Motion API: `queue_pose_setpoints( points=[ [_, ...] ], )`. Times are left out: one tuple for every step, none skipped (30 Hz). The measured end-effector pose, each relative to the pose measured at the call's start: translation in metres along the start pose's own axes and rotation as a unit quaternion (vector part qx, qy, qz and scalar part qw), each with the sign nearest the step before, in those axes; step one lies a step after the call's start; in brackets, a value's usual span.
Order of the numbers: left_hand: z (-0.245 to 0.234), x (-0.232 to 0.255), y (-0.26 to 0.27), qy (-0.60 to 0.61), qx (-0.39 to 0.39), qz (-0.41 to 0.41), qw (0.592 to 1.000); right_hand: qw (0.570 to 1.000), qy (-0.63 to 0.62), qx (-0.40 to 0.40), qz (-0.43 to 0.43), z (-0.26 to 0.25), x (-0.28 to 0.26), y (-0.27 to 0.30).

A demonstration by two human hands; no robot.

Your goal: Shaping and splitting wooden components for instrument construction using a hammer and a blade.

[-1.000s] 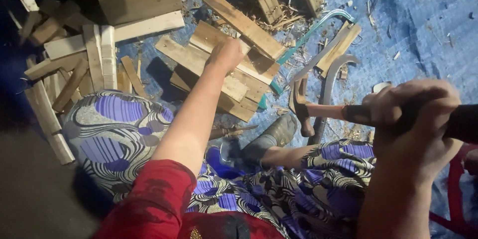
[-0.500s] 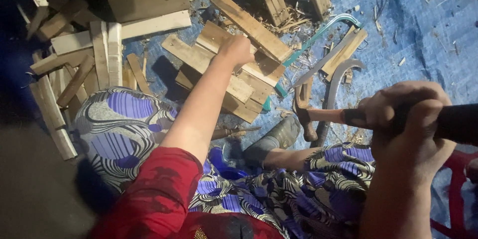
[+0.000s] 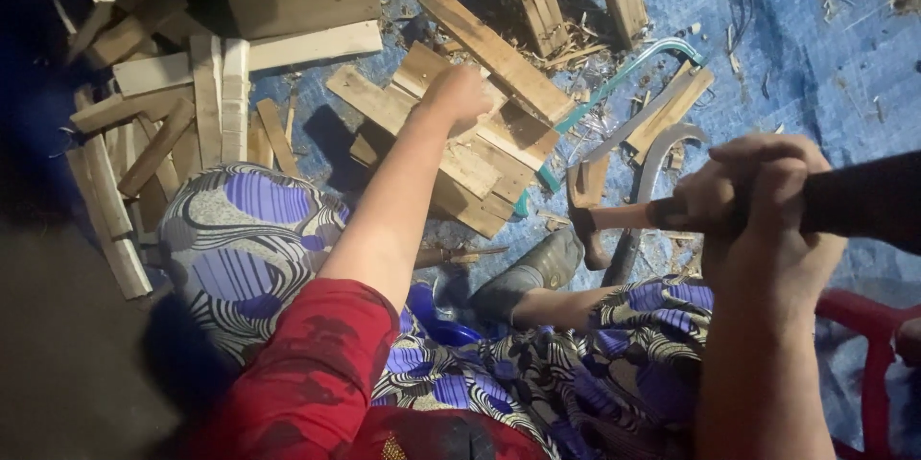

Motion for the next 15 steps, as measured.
queue_pose_setpoints(
  points=[
    [-0.007,-0.005,0.003,0.038,0.021,0.002,0.999,1.000,0.001,0.025,0.015,0.001,0.001,-0.003],
    [-0.011,-0.002,0.014,0.039,0.023,0.001,0.999,1.000,0.002,0.023,0.014,0.002,0.007,-0.009],
    [-0.021,-0.007,0.024,0.040,0.058,-0.042,0.997,1.000,-0.024,0.012,0.016,0.004,0.014,-0.015],
    [-0.031,-0.013,0.036,0.040,0.092,-0.085,0.991,0.999,-0.050,0.002,0.018,0.006,0.020,-0.020],
    [-0.024,-0.012,0.046,0.040,0.092,-0.086,0.991,0.999,-0.050,0.001,0.018,0.015,0.021,-0.029],
    [-0.016,-0.013,0.056,-0.001,0.081,-0.101,0.992,0.998,-0.037,0.017,0.042,0.022,0.026,-0.037],
    [-0.007,-0.014,0.066,-0.041,0.070,-0.116,0.990,0.997,-0.023,0.033,0.065,0.028,0.032,-0.045],
    [0.005,-0.015,0.067,-0.040,0.070,-0.116,0.990,0.997,-0.023,0.032,0.065,0.034,0.043,-0.056],
    [0.008,-0.013,0.073,-0.047,0.133,-0.104,0.984,0.997,-0.020,0.012,0.070,0.042,0.053,-0.065],
    [0.011,-0.010,0.080,-0.053,0.195,-0.092,0.975,0.997,-0.016,-0.008,0.074,0.051,0.065,-0.075],
    [0.006,-0.007,0.088,-0.051,0.194,-0.094,0.975,0.997,-0.014,-0.010,0.076,0.057,0.081,-0.084],
    [0.005,-0.004,0.094,-0.056,0.166,-0.093,0.980,0.997,0.008,-0.001,0.077,0.061,0.096,-0.093],
    [0.002,-0.001,0.097,-0.061,0.140,-0.091,0.984,0.997,0.030,0.007,0.075,0.065,0.111,-0.104],
    [-0.002,0.001,0.095,-0.058,0.142,-0.094,0.984,0.997,0.033,0.004,0.074,0.073,0.119,-0.109],
    [0.005,-0.001,0.094,-0.069,0.082,-0.115,0.988,0.996,0.038,-0.002,0.078,0.080,0.129,-0.112]
  ],
)
Point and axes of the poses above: each hand's wrist, its own y-axis away from the middle knuckle, its own z-axis out of the palm, x = y × z, the point moved 9 cm from there along -y, towards the middle knuckle, and after that the axes turned 9 degrees about -y, right-handed, at the moved point
